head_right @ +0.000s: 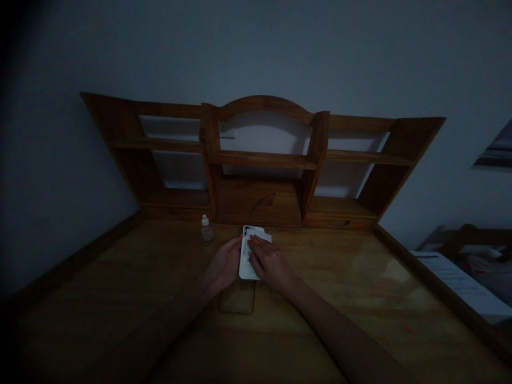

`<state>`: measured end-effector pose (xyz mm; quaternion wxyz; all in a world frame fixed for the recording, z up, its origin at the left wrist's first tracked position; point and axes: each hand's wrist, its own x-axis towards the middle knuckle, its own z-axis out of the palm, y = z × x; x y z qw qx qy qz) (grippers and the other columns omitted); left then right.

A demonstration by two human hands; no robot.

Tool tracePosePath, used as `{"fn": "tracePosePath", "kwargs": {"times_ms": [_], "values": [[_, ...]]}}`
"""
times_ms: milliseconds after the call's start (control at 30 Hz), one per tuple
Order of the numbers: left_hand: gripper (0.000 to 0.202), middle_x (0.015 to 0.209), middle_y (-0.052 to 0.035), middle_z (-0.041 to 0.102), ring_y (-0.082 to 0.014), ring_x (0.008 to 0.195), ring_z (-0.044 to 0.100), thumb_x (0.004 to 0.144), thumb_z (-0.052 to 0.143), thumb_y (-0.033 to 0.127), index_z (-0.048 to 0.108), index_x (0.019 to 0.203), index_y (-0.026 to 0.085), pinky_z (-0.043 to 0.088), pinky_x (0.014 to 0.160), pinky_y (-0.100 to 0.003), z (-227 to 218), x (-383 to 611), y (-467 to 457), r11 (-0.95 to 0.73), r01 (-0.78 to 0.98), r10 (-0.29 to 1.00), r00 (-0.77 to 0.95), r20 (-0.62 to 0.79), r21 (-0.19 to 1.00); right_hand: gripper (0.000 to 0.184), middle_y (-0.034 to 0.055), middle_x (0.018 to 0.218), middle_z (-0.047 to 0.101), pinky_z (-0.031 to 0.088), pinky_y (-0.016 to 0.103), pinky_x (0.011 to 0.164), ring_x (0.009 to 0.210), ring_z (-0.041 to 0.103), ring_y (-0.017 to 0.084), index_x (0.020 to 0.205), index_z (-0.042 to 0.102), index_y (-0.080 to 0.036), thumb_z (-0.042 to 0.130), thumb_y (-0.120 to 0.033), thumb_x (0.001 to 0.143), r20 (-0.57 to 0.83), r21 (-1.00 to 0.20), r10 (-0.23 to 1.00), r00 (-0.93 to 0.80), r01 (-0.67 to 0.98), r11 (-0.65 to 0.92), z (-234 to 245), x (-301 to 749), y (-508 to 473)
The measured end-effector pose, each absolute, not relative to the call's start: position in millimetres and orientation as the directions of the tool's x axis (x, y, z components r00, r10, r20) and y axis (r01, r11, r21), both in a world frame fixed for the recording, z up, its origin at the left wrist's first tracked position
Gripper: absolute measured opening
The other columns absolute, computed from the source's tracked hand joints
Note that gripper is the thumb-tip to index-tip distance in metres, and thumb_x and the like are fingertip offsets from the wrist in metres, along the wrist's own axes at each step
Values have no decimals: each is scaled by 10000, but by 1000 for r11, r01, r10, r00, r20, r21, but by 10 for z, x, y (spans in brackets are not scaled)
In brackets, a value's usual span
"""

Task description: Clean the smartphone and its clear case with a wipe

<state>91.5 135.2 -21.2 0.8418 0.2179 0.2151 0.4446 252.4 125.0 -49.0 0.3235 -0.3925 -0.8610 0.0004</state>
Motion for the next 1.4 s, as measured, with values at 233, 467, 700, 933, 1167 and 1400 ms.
{"fn": "tracePosePath", "kwargs": {"times_ms": [233, 467, 700, 933, 1167, 1400], "values": [[376, 1043, -151, 709, -260, 987, 670, 938, 475, 282, 625, 1210, 70, 508, 917, -377, -248, 918, 1374, 511, -655, 843, 509, -174, 556, 477, 114, 1474, 508, 435, 483, 1121, 1349, 502, 255, 1463, 475, -207, 477, -230, 987, 564, -255, 677, -473, 680, 688, -490, 2519, 1253], [376, 1052, -149, 710, -262, 981, 674, 940, 454, 276, 638, 1205, 82, 503, 930, -389, -212, 937, 1336, 505, -650, 843, 512, -163, 568, 474, 116, 1477, 507, 423, 464, 1134, 1356, 494, 246, 1461, 476, -189, 469, -228, 989, 569, -249, 676, -468, 685, 685, -480, 2516, 1258], [374, 1070, -153, 709, -263, 1011, 664, 935, 485, 278, 632, 1211, 74, 493, 936, -383, -238, 946, 1318, 502, -641, 841, 519, -154, 581, 475, 124, 1483, 498, 422, 477, 1132, 1367, 481, 250, 1468, 463, -196, 464, -231, 994, 568, -244, 677, -468, 690, 681, -487, 2524, 1263], [368, 1048, -151, 716, -266, 1001, 672, 931, 477, 271, 646, 1195, 78, 483, 953, -387, -203, 938, 1307, 501, -654, 842, 520, -144, 567, 491, 128, 1483, 495, 429, 484, 1127, 1366, 481, 255, 1479, 450, -195, 464, -221, 989, 583, -241, 659, -475, 674, 698, -460, 2525, 1260], [358, 1040, -146, 716, -258, 997, 674, 941, 445, 259, 653, 1171, 80, 485, 959, -385, -168, 935, 1301, 481, -689, 861, 489, -143, 542, 489, 114, 1494, 483, 422, 497, 1130, 1375, 470, 255, 1481, 448, -220, 465, -229, 992, 585, -242, 664, -466, 681, 691, -463, 2523, 1255], [372, 1051, -145, 709, -252, 1007, 669, 962, 400, 257, 630, 1195, 80, 494, 948, -378, -107, 911, 1292, 468, -728, 876, 457, -155, 502, 503, 112, 1504, 473, 410, 484, 1142, 1387, 455, 248, 1491, 430, -210, 465, -227, 989, 566, -248, 674, -475, 682, 688, -448, 2516, 1246]]}}
